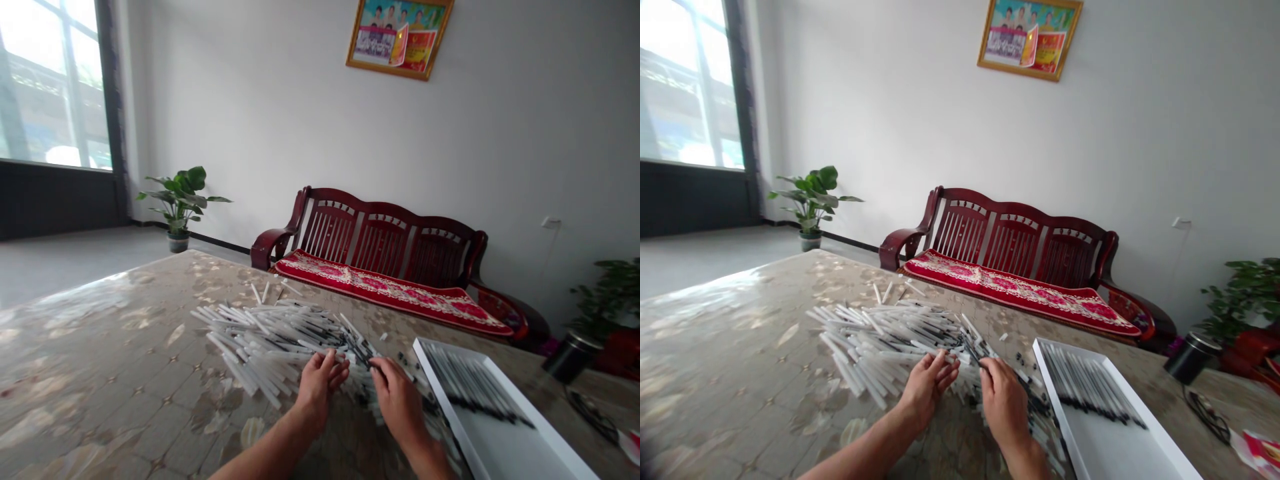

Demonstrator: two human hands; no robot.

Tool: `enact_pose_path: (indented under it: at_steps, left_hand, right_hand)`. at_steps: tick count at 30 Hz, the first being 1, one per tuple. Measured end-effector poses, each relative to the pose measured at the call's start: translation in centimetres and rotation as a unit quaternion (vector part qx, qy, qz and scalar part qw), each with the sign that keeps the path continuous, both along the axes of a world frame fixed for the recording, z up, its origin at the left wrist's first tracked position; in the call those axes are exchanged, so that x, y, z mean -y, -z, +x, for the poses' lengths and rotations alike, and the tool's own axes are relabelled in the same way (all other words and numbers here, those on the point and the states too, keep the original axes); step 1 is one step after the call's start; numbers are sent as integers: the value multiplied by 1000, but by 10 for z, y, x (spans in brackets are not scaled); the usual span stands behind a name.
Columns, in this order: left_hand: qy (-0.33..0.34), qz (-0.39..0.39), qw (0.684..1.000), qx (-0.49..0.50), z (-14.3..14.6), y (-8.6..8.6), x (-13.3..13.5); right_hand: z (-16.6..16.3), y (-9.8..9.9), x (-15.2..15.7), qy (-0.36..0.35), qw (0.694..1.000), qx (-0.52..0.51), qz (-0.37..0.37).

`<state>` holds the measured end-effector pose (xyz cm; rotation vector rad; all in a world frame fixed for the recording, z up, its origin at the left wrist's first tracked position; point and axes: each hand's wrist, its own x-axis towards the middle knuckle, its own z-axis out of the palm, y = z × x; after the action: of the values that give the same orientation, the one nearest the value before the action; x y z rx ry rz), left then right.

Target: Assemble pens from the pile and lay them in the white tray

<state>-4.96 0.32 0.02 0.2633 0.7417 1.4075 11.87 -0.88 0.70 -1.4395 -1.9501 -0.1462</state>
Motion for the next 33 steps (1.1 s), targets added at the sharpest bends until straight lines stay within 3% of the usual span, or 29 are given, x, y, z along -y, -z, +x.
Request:
enact_pose_path:
  at_steps: [5,28,33]
  left_hand:
    - [-11,-10,1000,18,-4,-5,0]
    - [1,-36,999,27,-3,-4,3]
    - [3,-11,1000,-4,-3,-2,1]
  right_hand:
    - [3,14,13,-53,997,-53,9]
    - [0,10,19,-96,991,-88,11]
    - [-1,10,21,-94,992,-84,8]
